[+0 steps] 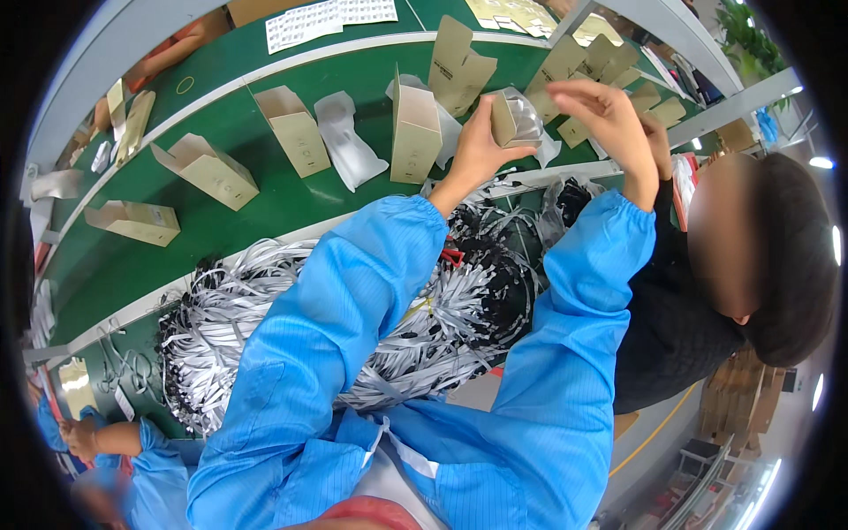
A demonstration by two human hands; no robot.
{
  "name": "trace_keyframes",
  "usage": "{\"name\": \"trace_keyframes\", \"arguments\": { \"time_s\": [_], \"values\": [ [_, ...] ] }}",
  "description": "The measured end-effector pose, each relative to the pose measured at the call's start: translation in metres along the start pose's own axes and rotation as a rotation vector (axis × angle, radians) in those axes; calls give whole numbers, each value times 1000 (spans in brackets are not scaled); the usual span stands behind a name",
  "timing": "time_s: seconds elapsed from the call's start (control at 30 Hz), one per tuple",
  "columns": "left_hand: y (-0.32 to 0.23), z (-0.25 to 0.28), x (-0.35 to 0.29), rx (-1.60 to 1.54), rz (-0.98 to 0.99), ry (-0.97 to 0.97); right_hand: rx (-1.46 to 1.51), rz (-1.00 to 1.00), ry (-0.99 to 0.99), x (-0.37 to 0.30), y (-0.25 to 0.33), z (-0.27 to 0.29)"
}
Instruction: Manually organizing and bundling wire harnesses using plastic ties and cutting tools at a factory workbench.
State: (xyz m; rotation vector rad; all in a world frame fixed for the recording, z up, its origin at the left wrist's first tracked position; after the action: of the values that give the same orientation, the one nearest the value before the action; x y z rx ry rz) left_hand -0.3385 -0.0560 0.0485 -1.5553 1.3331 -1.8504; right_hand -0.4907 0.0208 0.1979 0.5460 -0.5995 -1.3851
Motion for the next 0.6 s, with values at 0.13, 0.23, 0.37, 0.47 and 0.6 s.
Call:
{"name": "trace_keyframes", "arguments": {
  "time_s": [0.13,0.23,0.37,0.47,0.6],
  "values": [
    [-12,-2,-12,-222,57,107,-33,-195,-249,-13,-18,-17],
    [-38,0,-22,-173,-53,193,415,-509,-281,-23,-20,-29],
    [-80,35,-43,-126,-3,269,574,-303,87,-39,28,-57],
    [-118,65,-51,-137,47,358,496,-93,67,-55,30,-75],
    [-154,102,-71,-88,142,404,338,-20,37,-66,51,-96]
  ]
}}
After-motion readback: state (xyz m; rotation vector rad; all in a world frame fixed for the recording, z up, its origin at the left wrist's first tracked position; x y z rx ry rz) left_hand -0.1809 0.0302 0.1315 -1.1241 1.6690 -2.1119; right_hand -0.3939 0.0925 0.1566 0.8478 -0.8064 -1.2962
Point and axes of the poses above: each hand's wrist, its own x-axis towards the middle knuckle, its own z-axis out of the back of the hand, y = z × x, the point moved 2 cm from there along x, towards the middle knuckle, and after that the axes turned 6 degrees about -x, right-handed, at the moved point
